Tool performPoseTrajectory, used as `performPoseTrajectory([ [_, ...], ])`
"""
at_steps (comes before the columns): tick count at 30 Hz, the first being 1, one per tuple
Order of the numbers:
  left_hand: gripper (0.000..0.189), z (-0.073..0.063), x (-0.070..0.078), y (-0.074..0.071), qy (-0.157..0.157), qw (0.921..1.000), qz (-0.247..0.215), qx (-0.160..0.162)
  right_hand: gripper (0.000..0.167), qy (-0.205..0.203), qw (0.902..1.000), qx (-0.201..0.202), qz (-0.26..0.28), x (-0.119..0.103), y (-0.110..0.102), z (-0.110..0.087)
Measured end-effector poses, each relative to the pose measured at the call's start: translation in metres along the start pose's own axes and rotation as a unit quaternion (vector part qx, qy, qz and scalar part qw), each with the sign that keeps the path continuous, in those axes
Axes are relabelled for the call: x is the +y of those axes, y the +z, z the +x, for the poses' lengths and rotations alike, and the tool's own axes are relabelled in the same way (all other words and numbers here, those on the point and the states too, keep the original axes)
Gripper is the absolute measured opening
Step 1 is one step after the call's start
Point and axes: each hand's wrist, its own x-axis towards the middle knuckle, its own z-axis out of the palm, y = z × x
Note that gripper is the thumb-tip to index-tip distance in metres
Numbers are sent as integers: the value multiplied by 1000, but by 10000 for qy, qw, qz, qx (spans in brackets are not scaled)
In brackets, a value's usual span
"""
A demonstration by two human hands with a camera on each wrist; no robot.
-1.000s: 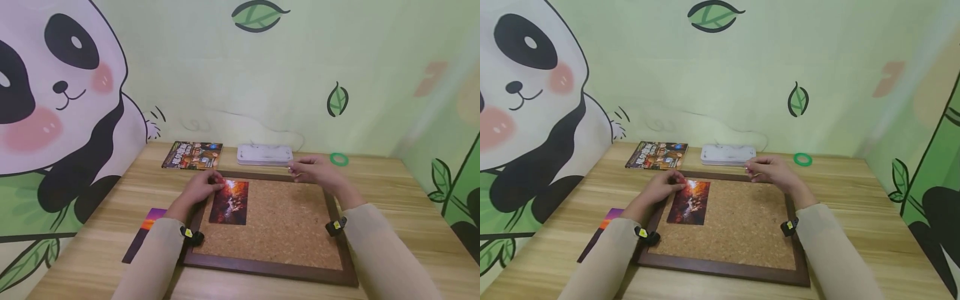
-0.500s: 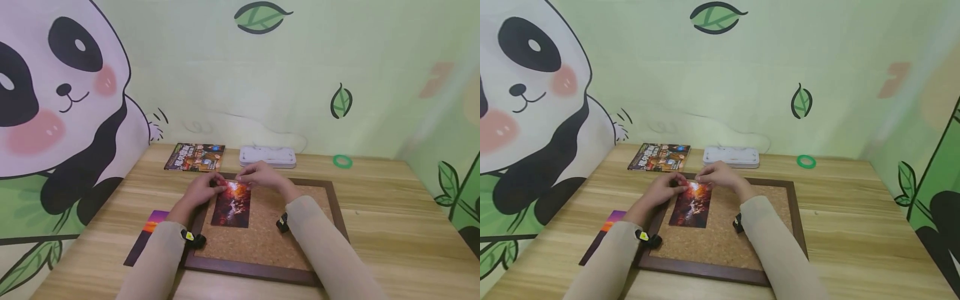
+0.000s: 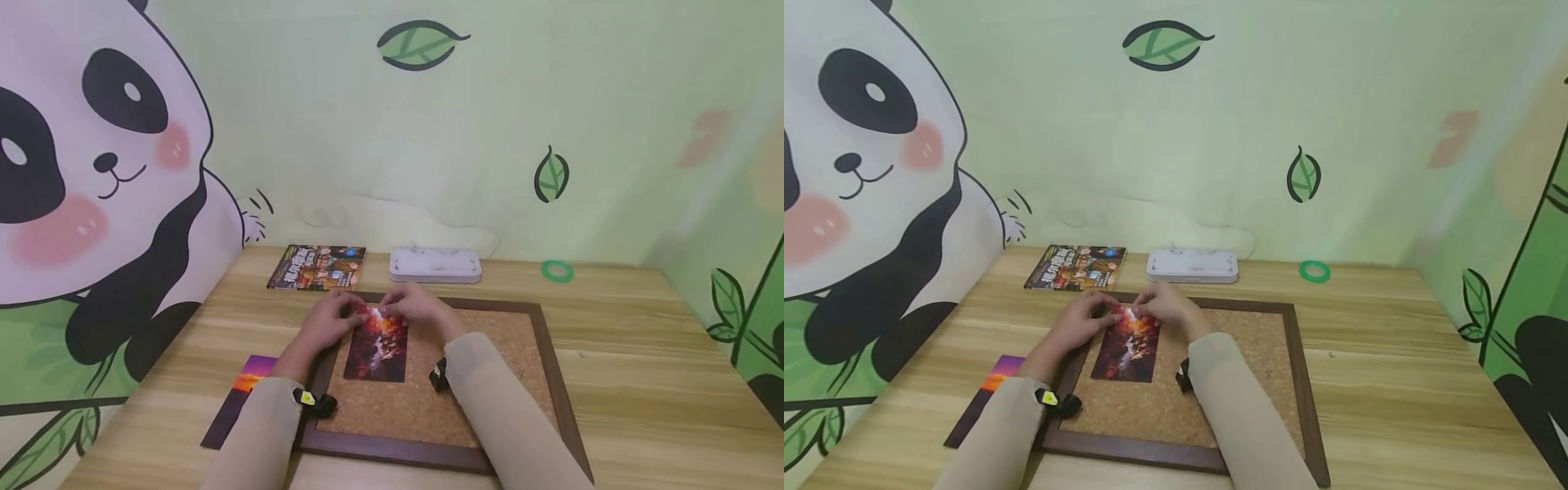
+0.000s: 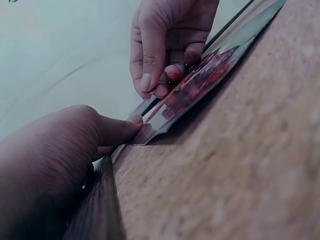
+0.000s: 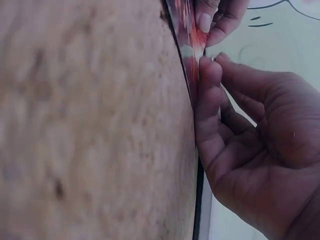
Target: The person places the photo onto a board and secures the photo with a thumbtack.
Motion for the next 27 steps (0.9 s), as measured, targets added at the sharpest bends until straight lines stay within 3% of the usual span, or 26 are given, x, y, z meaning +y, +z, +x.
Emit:
performPoseTrajectory([
  [7, 30, -3, -1, -2, 69, 9999, -75, -102, 16, 42, 9999, 127, -93, 1, 5, 6],
  [19, 51, -10, 0, -12, -108, 9953, -574, -769, 16, 57, 9999, 79, -128, 9, 3, 8],
  [27, 52, -10, 1, -15, -165, 9931, -773, -872, 16, 83, 9993, 155, -319, 5, 3, 7],
])
